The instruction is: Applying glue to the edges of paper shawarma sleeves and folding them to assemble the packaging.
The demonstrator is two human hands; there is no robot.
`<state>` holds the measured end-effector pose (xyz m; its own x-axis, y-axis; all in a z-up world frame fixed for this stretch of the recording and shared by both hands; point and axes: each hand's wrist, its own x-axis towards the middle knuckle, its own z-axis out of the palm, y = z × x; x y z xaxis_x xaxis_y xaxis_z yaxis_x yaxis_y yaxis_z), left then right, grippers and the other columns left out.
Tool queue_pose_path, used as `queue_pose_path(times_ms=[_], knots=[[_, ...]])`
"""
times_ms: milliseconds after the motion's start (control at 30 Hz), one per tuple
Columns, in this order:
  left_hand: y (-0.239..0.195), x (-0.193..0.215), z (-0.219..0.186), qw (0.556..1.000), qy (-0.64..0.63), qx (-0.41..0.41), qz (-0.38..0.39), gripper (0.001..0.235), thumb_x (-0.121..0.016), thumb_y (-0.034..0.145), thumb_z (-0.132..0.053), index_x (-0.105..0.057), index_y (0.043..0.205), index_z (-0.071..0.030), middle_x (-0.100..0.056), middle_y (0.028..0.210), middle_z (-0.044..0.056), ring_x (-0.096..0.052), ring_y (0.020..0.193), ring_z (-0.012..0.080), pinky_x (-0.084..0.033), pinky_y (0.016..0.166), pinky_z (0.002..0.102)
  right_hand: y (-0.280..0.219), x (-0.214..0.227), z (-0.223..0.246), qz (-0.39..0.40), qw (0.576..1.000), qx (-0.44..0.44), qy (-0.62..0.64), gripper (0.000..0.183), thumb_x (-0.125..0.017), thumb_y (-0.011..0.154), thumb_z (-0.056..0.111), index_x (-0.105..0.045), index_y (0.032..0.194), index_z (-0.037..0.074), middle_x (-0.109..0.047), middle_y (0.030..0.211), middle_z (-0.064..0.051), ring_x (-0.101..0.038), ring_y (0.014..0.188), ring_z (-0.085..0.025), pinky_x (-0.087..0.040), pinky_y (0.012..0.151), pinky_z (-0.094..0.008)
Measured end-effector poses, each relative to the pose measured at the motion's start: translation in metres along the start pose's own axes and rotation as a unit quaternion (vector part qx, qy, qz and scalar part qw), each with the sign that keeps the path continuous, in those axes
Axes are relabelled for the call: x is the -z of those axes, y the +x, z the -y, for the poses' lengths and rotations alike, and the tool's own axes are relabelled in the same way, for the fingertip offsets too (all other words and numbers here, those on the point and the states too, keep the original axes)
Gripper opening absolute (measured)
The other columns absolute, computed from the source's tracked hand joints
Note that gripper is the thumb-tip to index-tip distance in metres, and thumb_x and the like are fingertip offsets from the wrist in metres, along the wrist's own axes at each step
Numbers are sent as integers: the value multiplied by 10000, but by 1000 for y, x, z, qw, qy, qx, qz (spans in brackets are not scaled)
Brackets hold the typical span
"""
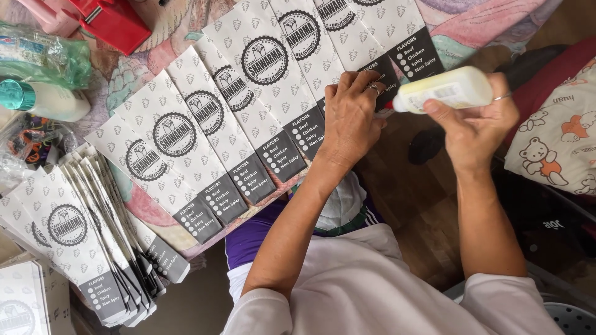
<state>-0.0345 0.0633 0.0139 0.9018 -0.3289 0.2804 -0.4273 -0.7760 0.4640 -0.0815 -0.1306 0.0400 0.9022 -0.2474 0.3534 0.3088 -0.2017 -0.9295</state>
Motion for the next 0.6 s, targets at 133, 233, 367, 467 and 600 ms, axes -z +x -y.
queue_pose_path(times_ms=[133, 233, 367, 467, 600], knots=[[0, -3, 1, 1000, -5, 1, 2, 606, -933, 545, -236, -759, 1114, -120, -626, 1289, -22, -524, 1130, 265, -405, 793, 446, 12, 16, -15, -24, 998, 41, 30, 422, -868, 924, -112, -534, 1162, -18, -668, 1131, -239, -715, 1098, -382, -659, 872, -471], [0, -3, -1, 1000, -3, 1, -3, 577, -908, 545, -199, -759, 1096, -113, -631, 1271, -16, -526, 1116, 271, -408, 790, 449, 7, 10, -14, -24, 998, 35, 40, 417, -849, 934, -127, -535, 1180, -4, -670, 1125, -224, -716, 1097, -380, -666, 874, -478], [0, -5, -2, 1000, 4, 4, -24, 535, -912, 595, -290, -758, 1076, -114, -647, 1238, -26, -544, 1102, 267, -404, 774, 451, -4, -5, -5, -2, 999, -8, 44, 420, -874, 878, -49, -554, 1150, -16, -664, 1119, -183, -709, 1083, -333, -673, 870, -423], [-1, -2, -3, 1000, 6, 5, -28, 504, -907, 686, -408, -764, 1067, -111, -658, 1228, -26, -551, 1118, 260, -418, 784, 456, 0, 3, -12, -19, 999, -4, 38, 440, -888, 874, -54, -545, 1146, -19, -664, 1110, -207, -710, 1065, -337, -664, 873, -432], [0, 3, -5, 999, -8, 7, -43, 363, -860, 789, -353, -769, 1037, -104, -668, 1207, -29, -556, 1099, 257, -419, 781, 439, 12, 25, -17, -54, 997, 43, 45, 431, -872, 928, -122, -515, 1126, 16, -658, 1105, -195, -707, 1100, -372, -672, 857, -506]])
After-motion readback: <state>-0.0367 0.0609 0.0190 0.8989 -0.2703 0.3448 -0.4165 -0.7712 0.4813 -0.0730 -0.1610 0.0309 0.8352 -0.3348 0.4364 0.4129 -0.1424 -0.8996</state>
